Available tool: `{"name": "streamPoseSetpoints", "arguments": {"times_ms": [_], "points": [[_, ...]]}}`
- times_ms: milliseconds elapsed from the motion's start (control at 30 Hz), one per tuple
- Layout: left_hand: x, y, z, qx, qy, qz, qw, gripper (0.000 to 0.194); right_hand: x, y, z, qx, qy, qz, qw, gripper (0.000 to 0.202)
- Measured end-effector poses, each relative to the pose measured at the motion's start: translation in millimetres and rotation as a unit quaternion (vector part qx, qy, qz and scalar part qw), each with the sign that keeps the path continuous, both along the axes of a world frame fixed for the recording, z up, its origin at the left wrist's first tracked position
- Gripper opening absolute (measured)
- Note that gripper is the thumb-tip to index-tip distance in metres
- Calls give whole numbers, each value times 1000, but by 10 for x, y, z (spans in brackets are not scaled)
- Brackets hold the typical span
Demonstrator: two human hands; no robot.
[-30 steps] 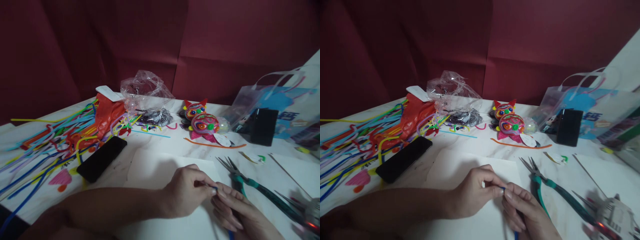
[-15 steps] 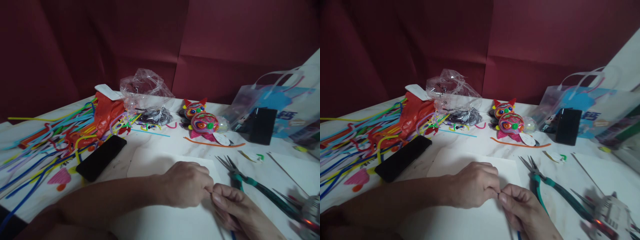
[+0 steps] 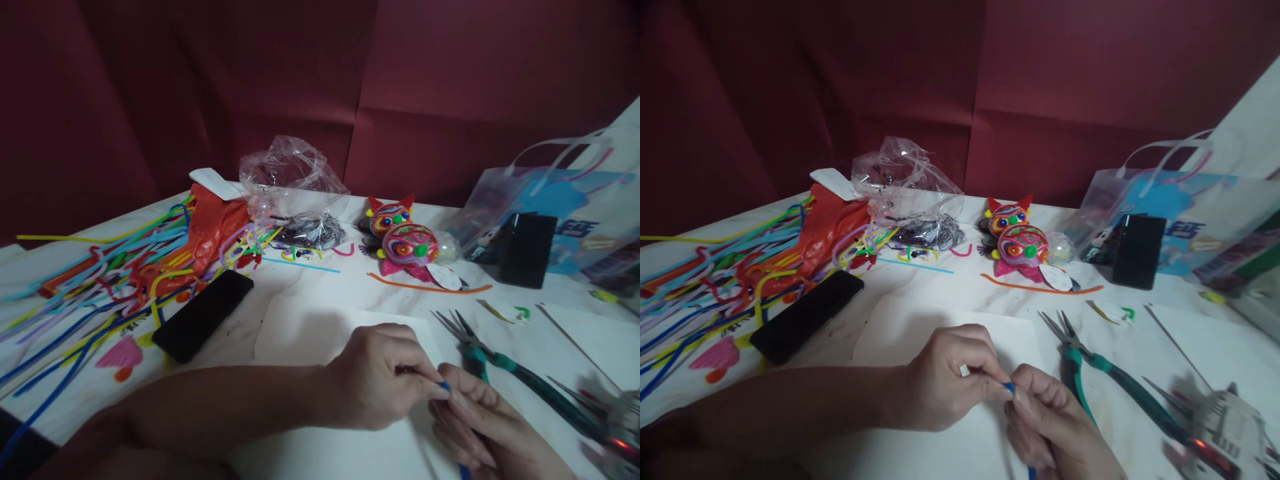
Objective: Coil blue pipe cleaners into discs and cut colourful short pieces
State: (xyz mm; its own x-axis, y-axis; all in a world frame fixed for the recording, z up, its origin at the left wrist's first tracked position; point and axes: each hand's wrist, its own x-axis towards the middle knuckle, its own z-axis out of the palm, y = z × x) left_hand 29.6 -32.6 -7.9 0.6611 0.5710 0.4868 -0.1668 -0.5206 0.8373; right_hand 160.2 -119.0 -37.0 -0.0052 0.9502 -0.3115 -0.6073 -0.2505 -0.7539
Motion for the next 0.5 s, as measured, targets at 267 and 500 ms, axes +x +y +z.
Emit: {"name": "streamPoseSetpoints", "arguments": {"times_ms": [267, 500], "points": [[29, -194, -38, -199, -35, 33, 979, 11, -86, -19, -32, 27, 33, -1, 999, 29], [48, -210, -60, -250, -46, 56, 966, 8, -102, 5, -68, 38, 32, 21, 999, 29]]}}
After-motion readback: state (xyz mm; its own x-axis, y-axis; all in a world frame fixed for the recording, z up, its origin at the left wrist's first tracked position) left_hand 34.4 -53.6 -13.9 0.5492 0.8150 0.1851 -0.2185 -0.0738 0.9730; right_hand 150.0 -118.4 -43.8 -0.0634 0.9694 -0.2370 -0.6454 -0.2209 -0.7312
